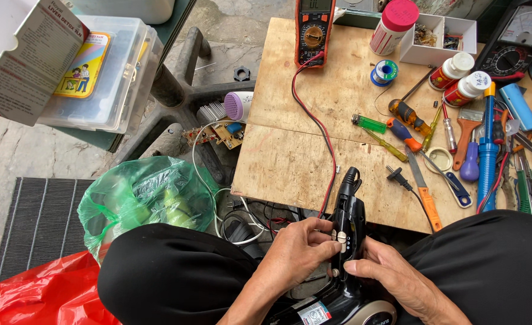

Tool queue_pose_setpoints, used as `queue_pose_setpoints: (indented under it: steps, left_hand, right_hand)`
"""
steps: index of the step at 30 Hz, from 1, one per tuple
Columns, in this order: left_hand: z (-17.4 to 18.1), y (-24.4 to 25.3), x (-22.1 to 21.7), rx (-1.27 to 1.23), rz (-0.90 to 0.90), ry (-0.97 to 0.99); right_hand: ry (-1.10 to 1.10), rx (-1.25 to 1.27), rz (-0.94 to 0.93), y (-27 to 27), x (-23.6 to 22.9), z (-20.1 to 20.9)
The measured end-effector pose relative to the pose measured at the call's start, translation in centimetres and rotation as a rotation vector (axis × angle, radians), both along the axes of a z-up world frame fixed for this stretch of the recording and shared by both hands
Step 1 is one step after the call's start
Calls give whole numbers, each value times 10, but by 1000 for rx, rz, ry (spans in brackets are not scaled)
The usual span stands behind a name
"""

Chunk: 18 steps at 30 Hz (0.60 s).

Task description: The person repairs a disassembled black hair dryer by connecting internal wires and reassembling the casing. They use a multimeter to test the electrical connections and then snap the outer shell back onto the device.

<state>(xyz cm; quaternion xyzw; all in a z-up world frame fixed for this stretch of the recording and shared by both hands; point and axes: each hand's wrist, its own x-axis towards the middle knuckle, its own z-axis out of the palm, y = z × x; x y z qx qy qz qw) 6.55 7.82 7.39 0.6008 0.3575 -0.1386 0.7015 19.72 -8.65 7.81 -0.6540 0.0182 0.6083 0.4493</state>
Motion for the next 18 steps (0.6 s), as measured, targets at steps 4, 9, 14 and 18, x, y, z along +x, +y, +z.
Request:
queue_pose_setpoints:
  steps: [4, 9, 14, 18]
  left_hand:
    - [-8, -3, -3, -74, 67, -36]
    - [7, -5, -1, 24, 85, 77]
    - [7, -6, -4, 31, 64, 61]
    - [2, -6, -7, 53, 65, 16]
  right_hand:
    - [21, 2, -4, -2, 2, -9]
    - [-98, 13, 91, -9, 3, -22]
    - [-11, -36, 25, 1, -1, -1]
    - [37, 40, 17, -2, -1, -9]
